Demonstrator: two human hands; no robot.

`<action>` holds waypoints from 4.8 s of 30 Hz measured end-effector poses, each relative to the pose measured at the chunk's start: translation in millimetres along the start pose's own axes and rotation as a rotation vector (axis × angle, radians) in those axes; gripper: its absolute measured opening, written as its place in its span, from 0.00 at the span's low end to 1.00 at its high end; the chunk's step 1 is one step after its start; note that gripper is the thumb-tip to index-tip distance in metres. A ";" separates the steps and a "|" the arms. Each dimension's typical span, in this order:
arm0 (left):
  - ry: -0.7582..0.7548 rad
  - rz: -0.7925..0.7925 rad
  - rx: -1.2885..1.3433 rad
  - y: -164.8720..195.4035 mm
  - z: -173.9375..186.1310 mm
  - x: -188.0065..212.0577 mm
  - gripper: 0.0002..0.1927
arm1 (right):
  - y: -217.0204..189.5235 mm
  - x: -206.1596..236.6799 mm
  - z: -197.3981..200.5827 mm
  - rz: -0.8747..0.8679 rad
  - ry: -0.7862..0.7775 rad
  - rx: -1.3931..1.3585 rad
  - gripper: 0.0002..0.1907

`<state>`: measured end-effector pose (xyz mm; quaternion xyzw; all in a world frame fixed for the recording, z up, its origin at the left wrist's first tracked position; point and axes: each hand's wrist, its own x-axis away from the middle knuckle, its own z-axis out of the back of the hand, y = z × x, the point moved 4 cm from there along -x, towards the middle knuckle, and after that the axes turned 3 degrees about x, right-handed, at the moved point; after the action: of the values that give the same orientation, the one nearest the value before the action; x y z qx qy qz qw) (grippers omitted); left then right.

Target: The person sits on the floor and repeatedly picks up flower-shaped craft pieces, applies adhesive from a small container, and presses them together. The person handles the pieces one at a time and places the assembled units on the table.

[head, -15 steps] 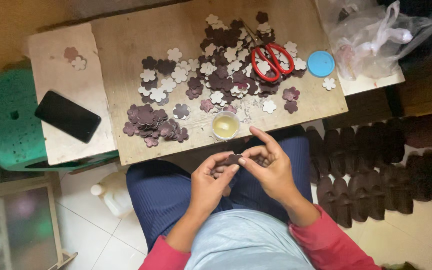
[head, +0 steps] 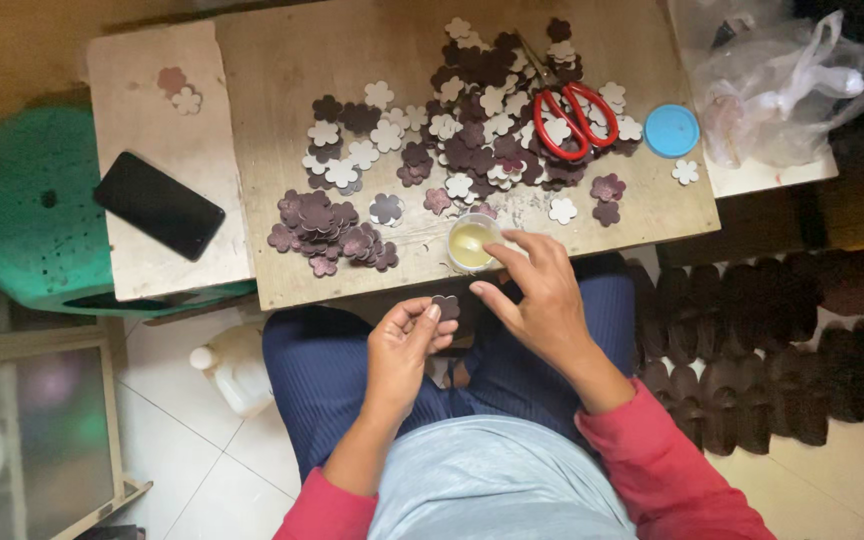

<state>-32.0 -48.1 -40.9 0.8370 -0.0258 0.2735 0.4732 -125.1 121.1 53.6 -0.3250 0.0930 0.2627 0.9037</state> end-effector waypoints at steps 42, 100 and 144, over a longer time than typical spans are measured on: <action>-0.066 -0.022 0.108 25.8 -24.6 23.0 0.25 | -51.8 16.3 29.7 0.201 -0.053 -0.120 0.19; -0.157 0.102 0.142 5.9 -58.4 107.8 0.34 | -50.1 85.1 85.0 0.412 0.114 -0.206 0.50; 0.297 -1.166 -1.277 98.3 -15.5 45.3 0.05 | -34.8 217.4 41.0 -0.474 0.227 -0.949 0.44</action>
<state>-30.0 -80.0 63.6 0.2476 0.3199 0.0276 0.9141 77.1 214.6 30.3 -0.7358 -0.0149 0.0279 0.6764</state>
